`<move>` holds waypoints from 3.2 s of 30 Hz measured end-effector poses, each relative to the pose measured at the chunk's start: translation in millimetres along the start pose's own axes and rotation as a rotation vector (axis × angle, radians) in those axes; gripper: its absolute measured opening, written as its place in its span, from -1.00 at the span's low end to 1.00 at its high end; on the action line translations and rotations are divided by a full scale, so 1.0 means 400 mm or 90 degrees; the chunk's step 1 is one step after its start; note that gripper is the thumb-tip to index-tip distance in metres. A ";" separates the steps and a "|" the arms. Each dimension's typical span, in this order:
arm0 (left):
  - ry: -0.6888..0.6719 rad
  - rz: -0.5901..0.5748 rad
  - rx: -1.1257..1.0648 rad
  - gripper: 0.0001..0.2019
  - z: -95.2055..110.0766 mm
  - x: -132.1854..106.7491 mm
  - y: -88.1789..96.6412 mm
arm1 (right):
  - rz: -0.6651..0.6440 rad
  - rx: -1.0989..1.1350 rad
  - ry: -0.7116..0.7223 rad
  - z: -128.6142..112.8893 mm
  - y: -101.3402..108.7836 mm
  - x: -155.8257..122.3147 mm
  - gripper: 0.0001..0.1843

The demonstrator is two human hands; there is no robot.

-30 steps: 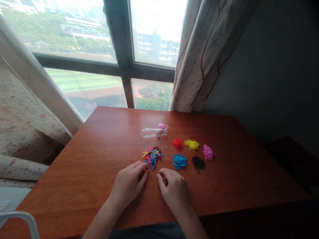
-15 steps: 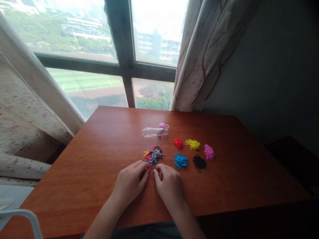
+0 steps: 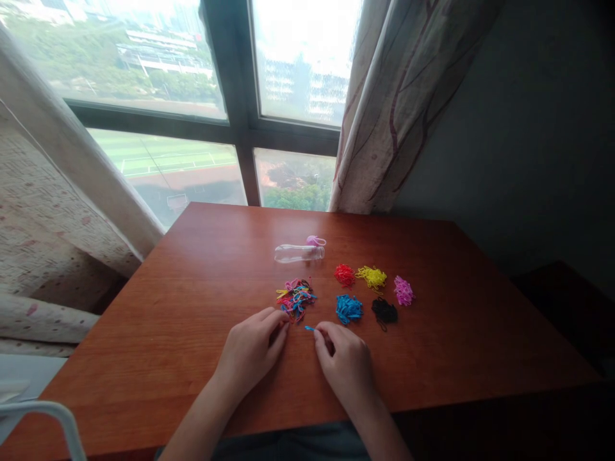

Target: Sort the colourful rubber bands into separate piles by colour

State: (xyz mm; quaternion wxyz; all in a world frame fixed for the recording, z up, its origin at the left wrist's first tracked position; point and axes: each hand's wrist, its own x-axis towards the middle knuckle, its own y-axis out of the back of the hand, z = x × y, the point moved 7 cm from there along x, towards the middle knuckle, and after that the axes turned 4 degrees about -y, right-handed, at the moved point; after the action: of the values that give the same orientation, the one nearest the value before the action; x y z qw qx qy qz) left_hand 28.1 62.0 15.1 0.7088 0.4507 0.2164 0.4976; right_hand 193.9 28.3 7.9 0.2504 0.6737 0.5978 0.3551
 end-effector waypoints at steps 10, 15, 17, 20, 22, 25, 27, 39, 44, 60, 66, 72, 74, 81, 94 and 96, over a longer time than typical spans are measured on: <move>-0.003 0.014 0.005 -0.84 0.000 0.000 0.003 | 0.015 0.006 -0.004 0.030 0.002 -0.011 -0.79; -0.003 0.008 0.008 -0.84 -0.003 -0.001 -0.002 | 0.015 0.001 0.000 0.027 0.003 -0.013 -0.80; -0.003 0.007 0.005 -0.84 -0.004 -0.003 -0.003 | 0.014 0.000 0.003 0.027 0.003 -0.013 -0.80; 0.001 0.004 0.004 -0.83 -0.005 -0.004 -0.002 | 0.009 0.005 0.010 0.025 0.004 -0.013 -0.81; 0.002 0.003 0.006 -0.83 -0.004 -0.004 -0.002 | 0.001 0.010 0.017 0.022 0.004 -0.013 -0.82; 0.001 0.002 0.008 -0.82 -0.002 -0.003 -0.001 | -0.017 0.012 0.021 0.016 0.005 -0.015 -0.87; 0.001 0.002 0.009 -0.82 -0.001 -0.002 -0.001 | -0.026 0.009 0.020 0.013 0.005 -0.017 -0.90; -0.039 -0.005 0.023 -0.83 0.010 -0.001 -0.001 | -0.029 0.012 0.031 0.008 0.006 -0.013 -0.87; -0.100 -0.049 0.019 -0.86 0.048 -0.003 -0.020 | -0.025 0.014 0.035 0.006 0.007 -0.015 -0.80; -0.067 0.029 -0.043 -0.89 0.082 0.045 -0.022 | -0.010 -0.014 0.050 0.003 0.009 -0.015 -0.80; -0.149 -0.035 -0.022 -0.91 0.173 0.161 -0.048 | 0.011 -0.025 0.053 0.016 0.004 -0.018 -0.80; -0.175 -0.054 -0.001 -0.90 0.200 0.211 -0.069 | 0.028 -0.031 0.057 0.020 0.001 -0.020 -0.81; -0.164 -0.041 -0.008 -0.87 0.185 0.201 -0.057 | 0.024 -0.025 0.064 0.013 0.005 -0.019 -0.80; -0.092 0.039 -0.064 -0.84 0.071 0.099 0.008 | -0.007 -0.011 0.049 -0.001 0.012 -0.017 -0.79; -0.012 0.069 -0.039 -0.85 -0.005 0.012 0.018 | 0.001 -0.089 -0.028 -0.046 -0.028 0.035 -0.91; -0.016 0.076 -0.034 -0.85 -0.001 0.011 0.020 | 0.006 -0.101 -0.038 -0.052 -0.036 0.046 -0.86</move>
State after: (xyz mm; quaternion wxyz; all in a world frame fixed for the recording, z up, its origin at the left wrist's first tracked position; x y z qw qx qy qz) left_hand 25.2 66.9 22.4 0.6924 0.4502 0.1670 0.5386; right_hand 169.1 47.1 13.1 0.3189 0.6646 0.5572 0.3824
